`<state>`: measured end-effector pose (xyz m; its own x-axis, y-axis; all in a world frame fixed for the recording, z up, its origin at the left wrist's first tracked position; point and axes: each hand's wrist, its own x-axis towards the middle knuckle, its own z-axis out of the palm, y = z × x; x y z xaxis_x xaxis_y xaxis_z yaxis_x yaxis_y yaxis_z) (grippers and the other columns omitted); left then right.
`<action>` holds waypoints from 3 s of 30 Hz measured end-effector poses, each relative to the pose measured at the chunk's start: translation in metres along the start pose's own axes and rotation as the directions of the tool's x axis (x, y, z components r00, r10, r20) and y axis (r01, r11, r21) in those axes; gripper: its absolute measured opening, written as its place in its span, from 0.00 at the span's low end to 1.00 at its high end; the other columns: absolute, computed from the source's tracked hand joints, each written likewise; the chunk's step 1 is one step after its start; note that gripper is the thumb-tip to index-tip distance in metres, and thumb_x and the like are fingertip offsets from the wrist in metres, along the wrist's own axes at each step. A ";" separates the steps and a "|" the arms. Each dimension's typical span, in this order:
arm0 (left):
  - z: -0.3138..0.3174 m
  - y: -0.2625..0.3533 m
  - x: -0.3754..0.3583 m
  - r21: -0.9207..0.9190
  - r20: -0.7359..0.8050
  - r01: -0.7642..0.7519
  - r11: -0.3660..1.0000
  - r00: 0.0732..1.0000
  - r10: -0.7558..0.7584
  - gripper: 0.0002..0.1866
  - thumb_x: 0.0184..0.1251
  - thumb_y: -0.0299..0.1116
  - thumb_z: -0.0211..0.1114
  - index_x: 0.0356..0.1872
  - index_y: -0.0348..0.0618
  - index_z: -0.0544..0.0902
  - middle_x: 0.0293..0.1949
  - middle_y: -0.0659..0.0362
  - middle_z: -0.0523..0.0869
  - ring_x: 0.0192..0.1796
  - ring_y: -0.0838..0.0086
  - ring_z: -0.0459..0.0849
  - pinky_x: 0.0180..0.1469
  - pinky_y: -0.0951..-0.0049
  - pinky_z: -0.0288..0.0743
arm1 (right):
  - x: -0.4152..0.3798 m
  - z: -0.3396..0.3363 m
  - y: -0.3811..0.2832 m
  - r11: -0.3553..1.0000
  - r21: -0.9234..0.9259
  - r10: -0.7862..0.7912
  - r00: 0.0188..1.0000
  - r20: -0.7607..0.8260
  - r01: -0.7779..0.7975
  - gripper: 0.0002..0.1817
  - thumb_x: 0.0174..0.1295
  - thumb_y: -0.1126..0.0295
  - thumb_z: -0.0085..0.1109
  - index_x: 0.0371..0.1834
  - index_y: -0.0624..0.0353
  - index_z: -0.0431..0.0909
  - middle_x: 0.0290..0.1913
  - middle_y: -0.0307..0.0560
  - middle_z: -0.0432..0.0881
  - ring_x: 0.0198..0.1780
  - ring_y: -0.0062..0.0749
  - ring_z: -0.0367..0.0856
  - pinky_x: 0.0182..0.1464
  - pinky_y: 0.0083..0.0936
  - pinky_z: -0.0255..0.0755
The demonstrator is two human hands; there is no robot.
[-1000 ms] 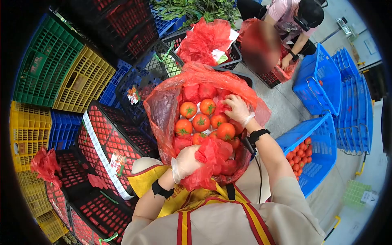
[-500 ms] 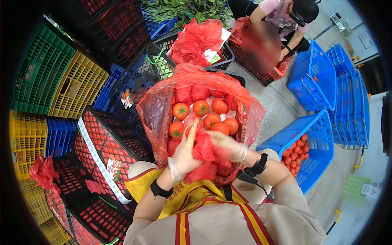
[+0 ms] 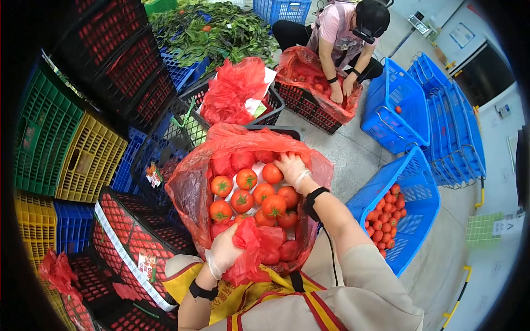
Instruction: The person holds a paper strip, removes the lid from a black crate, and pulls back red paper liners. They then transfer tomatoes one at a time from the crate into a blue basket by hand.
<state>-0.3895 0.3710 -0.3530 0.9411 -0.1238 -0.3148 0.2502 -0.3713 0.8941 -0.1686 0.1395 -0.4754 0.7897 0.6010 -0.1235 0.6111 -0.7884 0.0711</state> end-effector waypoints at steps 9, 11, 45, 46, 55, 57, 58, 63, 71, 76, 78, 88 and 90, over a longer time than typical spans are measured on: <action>-0.007 0.014 -0.002 -0.111 -0.035 0.035 0.993 0.999 -0.039 0.32 0.48 0.37 0.73 0.57 0.42 0.74 0.44 0.50 0.85 0.48 0.64 0.84 0.51 0.70 0.74 | -0.022 -0.017 0.021 0.768 0.640 0.142 0.974 -0.175 0.003 0.08 0.56 0.73 0.56 0.37 0.54 0.83 0.37 0.43 0.82 0.39 0.31 0.78 0.41 0.26 0.75; -0.011 0.024 -0.002 -0.199 -0.006 0.059 0.978 0.998 -0.062 0.32 0.46 0.36 0.73 0.56 0.41 0.75 0.49 0.50 0.82 0.52 0.63 0.82 0.53 0.70 0.73 | -0.025 -0.046 0.028 0.172 0.982 0.432 0.902 -0.009 -0.072 0.05 0.61 0.75 0.57 0.38 0.59 0.82 0.36 0.36 0.83 0.36 0.17 0.73 0.39 0.17 0.70; -0.006 0.001 -0.014 -0.161 -0.055 -0.103 0.982 0.994 0.096 0.30 0.52 0.35 0.70 0.57 0.36 0.74 0.52 0.50 0.81 0.54 0.68 0.79 0.59 0.67 0.71 | 0.036 -0.025 -0.009 0.779 0.626 0.039 0.999 0.005 -0.034 0.32 0.49 0.64 0.63 0.59 0.66 0.71 0.53 0.63 0.78 0.56 0.50 0.76 0.60 0.36 0.68; -0.010 0.014 -0.014 -0.070 -0.060 -0.090 0.994 0.995 0.085 0.31 0.51 0.38 0.70 0.57 0.36 0.73 0.53 0.46 0.80 0.56 0.61 0.79 0.60 0.63 0.70 | 0.038 -0.007 -0.006 0.767 0.639 0.019 0.995 -0.102 0.051 0.30 0.50 0.67 0.63 0.58 0.66 0.72 0.52 0.62 0.78 0.56 0.50 0.76 0.59 0.36 0.68; -0.007 0.025 -0.005 -0.138 -0.120 -0.222 0.965 0.971 0.207 0.27 0.50 0.39 0.67 0.54 0.44 0.75 0.44 0.46 0.82 0.47 0.52 0.81 0.48 0.59 0.74 | 0.039 0.013 0.004 0.790 0.603 0.029 0.975 -0.223 0.114 0.24 0.46 0.73 0.65 0.50 0.67 0.78 0.43 0.61 0.82 0.46 0.50 0.81 0.52 0.35 0.73; -0.009 0.024 -0.001 -0.129 -0.151 -0.229 0.965 0.966 0.210 0.28 0.48 0.38 0.68 0.54 0.45 0.75 0.43 0.46 0.82 0.46 0.52 0.81 0.46 0.59 0.74 | 0.035 -0.001 -0.001 0.826 0.561 0.042 0.984 -0.172 0.063 0.18 0.49 0.76 0.63 0.46 0.66 0.80 0.40 0.59 0.83 0.44 0.48 0.82 0.49 0.34 0.73; -0.011 0.026 0.000 -0.110 -0.155 -0.241 0.964 0.963 0.223 0.28 0.47 0.37 0.68 0.53 0.45 0.75 0.42 0.47 0.83 0.45 0.53 0.81 0.45 0.59 0.74 | 0.037 0.007 0.008 0.841 0.531 0.011 0.978 -0.207 0.103 0.17 0.49 0.76 0.62 0.45 0.65 0.81 0.38 0.59 0.83 0.43 0.49 0.82 0.49 0.34 0.73; -0.024 0.034 0.007 -0.181 -0.273 -0.135 0.974 0.959 0.082 0.43 0.41 0.32 0.71 0.65 0.47 0.65 0.36 0.43 0.81 0.44 0.47 0.81 0.44 0.58 0.73 | 0.038 -0.023 0.001 0.757 0.647 0.059 0.977 -0.204 0.090 0.10 0.53 0.77 0.59 0.39 0.67 0.81 0.27 0.50 0.82 0.29 0.33 0.79 0.34 0.27 0.73; 0.002 -0.016 0.043 -0.005 -0.393 -0.486 0.874 0.804 0.446 0.50 0.38 0.33 0.74 0.67 0.48 0.58 0.56 0.42 0.74 0.47 0.48 0.80 0.50 0.59 0.74 | -0.019 -0.138 -0.072 0.389 0.919 -0.263 0.964 0.043 0.065 0.03 0.55 0.77 0.60 0.33 0.62 0.77 0.29 0.36 0.77 0.31 0.21 0.75 0.37 0.19 0.70; -0.029 -0.005 0.036 -0.125 -0.005 -0.073 0.989 0.997 0.073 0.34 0.43 0.34 0.70 0.58 0.43 0.75 0.49 0.42 0.80 0.48 0.51 0.81 0.48 0.59 0.75 | -0.028 -0.158 -0.097 -0.106 0.929 -0.279 0.907 0.315 -0.355 0.09 0.58 0.74 0.57 0.40 0.65 0.79 0.41 0.41 0.82 0.44 0.24 0.78 0.47 0.22 0.72; -0.029 -0.013 0.037 -0.107 -0.063 -0.081 0.991 0.995 0.074 0.33 0.43 0.34 0.69 0.57 0.40 0.75 0.46 0.42 0.81 0.47 0.51 0.81 0.48 0.59 0.75 | 0.001 -0.127 -0.078 -0.046 0.966 -0.268 0.935 0.233 -0.254 0.10 0.58 0.73 0.56 0.41 0.66 0.79 0.42 0.43 0.82 0.44 0.25 0.79 0.47 0.23 0.73; -0.029 -0.015 0.033 -0.131 -0.159 -0.114 0.985 0.983 0.092 0.33 0.44 0.33 0.66 0.57 0.35 0.73 0.44 0.41 0.82 0.47 0.51 0.81 0.48 0.59 0.74 | 0.101 -0.007 -0.062 0.976 0.213 -0.001 0.974 -0.225 0.050 0.24 0.54 0.62 0.61 0.54 0.60 0.75 0.47 0.62 0.78 0.49 0.58 0.76 0.50 0.45 0.70; -0.033 -0.013 0.033 -0.154 -0.153 -0.105 0.982 0.985 0.081 0.32 0.44 0.34 0.66 0.56 0.35 0.73 0.43 0.42 0.82 0.47 0.51 0.81 0.48 0.59 0.74 | 0.107 -0.006 -0.073 0.973 0.144 -0.142 0.960 -0.243 0.181 0.31 0.52 0.58 0.63 0.61 0.56 0.70 0.54 0.63 0.73 0.56 0.58 0.71 0.57 0.47 0.66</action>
<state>-0.3540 0.4020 -0.3645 0.9819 -0.0113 -0.1890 0.1825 -0.2100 0.9605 -0.1289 0.2622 -0.4874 0.6840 0.7208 0.1119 0.7295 -0.6773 -0.0954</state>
